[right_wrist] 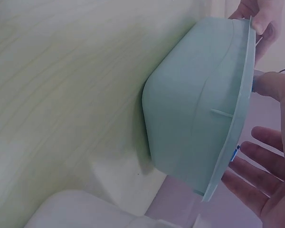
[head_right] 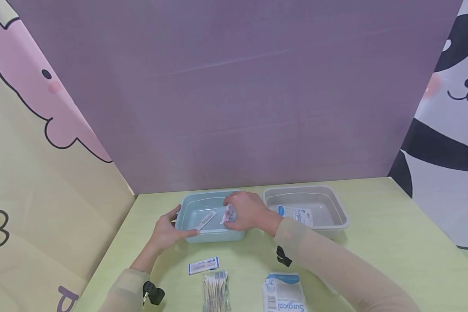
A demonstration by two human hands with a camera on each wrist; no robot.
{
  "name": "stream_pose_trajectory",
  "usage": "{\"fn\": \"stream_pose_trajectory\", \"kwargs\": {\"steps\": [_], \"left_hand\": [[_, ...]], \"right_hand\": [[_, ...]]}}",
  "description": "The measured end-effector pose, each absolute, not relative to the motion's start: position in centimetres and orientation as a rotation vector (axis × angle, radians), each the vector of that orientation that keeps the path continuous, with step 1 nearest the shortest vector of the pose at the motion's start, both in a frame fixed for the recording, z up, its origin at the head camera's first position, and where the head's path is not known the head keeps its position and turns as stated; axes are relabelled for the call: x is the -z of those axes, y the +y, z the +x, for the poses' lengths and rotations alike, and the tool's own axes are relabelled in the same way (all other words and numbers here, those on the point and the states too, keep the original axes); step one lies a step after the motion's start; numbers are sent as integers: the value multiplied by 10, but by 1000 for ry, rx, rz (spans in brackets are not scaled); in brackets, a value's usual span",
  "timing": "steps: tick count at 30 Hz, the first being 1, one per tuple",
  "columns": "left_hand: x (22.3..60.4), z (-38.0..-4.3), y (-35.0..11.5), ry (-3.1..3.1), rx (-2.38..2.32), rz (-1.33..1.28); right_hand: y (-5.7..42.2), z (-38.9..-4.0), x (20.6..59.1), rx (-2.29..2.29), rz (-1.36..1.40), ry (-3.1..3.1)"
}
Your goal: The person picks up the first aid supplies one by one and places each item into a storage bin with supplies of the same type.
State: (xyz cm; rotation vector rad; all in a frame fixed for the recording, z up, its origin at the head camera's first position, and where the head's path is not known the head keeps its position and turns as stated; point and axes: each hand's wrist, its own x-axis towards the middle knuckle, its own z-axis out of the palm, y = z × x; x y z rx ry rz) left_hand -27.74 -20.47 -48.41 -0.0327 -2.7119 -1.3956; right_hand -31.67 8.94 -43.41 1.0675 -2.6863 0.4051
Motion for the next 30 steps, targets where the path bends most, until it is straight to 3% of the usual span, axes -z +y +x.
{"fn": "stream_pose_trajectory", "kwargs": {"steps": [30], "left_hand": [[484, -276, -201, -2697, 1398, -43]], "right_hand": [[66, -344, 436, -308, 1134, -2814]]}}
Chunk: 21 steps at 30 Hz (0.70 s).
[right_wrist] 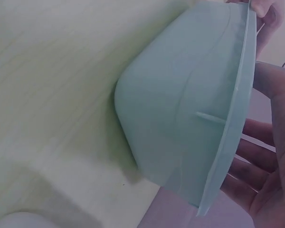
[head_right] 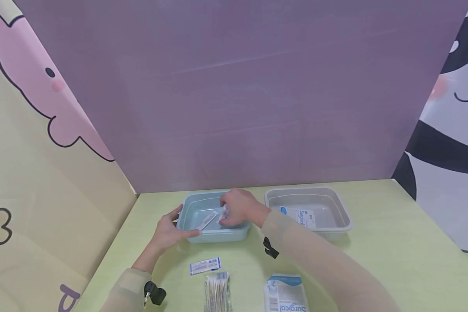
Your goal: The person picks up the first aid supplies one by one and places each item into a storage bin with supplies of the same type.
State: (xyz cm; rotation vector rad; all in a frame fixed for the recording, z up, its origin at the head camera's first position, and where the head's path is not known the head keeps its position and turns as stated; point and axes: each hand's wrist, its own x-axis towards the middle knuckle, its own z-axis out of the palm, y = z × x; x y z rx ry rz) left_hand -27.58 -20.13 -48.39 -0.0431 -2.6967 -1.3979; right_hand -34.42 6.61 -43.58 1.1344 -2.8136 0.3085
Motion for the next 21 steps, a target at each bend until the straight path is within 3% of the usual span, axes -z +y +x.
{"fn": "stream_pose_trajectory", "kwargs": {"steps": [21], "left_hand": [[484, -273, -196, -2709, 1384, -45]], "right_hand": [[60, -347, 436, -253, 1163, -2945]]}}
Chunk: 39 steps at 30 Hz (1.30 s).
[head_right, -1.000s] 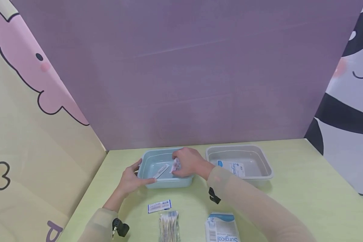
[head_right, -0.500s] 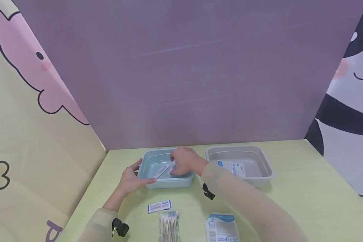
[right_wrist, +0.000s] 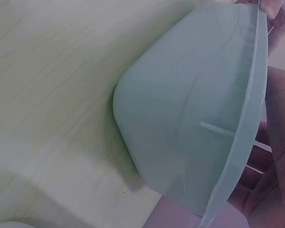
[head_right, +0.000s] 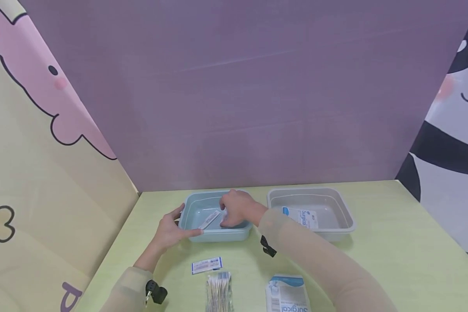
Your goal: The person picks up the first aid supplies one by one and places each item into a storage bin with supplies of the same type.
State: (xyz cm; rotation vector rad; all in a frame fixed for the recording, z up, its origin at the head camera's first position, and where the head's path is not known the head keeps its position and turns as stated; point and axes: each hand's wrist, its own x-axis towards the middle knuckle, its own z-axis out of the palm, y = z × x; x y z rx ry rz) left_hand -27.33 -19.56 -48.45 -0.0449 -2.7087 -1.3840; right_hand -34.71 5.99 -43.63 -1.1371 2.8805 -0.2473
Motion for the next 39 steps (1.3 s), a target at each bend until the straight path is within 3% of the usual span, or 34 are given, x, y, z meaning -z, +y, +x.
{"fn": "stream_pose_trajectory", "kwargs": {"steps": [18, 39], "left_hand": [[483, -274, -194, -2700, 1424, -49], [487, -287, -199, -2710, 1411, -56]], "right_hand": [[70, -344, 430, 334, -1103, 2895], [73, -305, 395, 538, -1479, 2905]]}}
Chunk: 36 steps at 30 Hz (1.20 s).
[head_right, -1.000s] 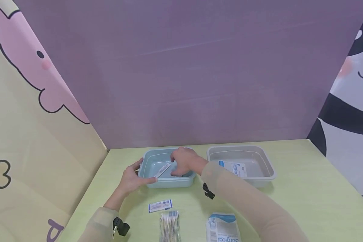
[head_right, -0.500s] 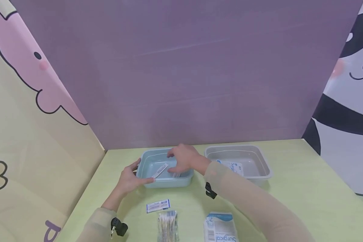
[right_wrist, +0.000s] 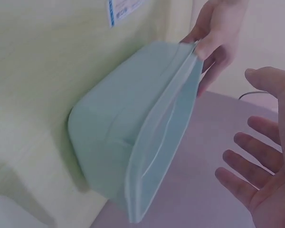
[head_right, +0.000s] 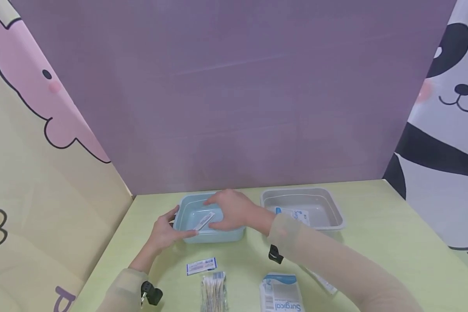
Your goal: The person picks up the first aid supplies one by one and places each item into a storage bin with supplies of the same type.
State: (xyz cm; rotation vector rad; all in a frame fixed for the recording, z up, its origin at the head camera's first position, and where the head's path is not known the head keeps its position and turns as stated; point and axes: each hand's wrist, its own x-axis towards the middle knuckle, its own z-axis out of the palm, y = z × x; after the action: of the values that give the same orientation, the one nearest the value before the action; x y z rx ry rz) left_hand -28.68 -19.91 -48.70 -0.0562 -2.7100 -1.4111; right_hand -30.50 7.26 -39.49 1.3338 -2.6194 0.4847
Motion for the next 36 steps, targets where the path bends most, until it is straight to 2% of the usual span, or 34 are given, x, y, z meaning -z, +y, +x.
{"fn": "stream_pose_trajectory", "kwargs": {"steps": [16, 36], "left_hand": [[486, -289, -197, -2705, 1410, -57], [483, -287, -201, -2693, 1437, -22]], "right_hand": [[74, -271, 393, -472, 1473, -2508], [52, -257, 433, -519, 1607, -2442]]}}
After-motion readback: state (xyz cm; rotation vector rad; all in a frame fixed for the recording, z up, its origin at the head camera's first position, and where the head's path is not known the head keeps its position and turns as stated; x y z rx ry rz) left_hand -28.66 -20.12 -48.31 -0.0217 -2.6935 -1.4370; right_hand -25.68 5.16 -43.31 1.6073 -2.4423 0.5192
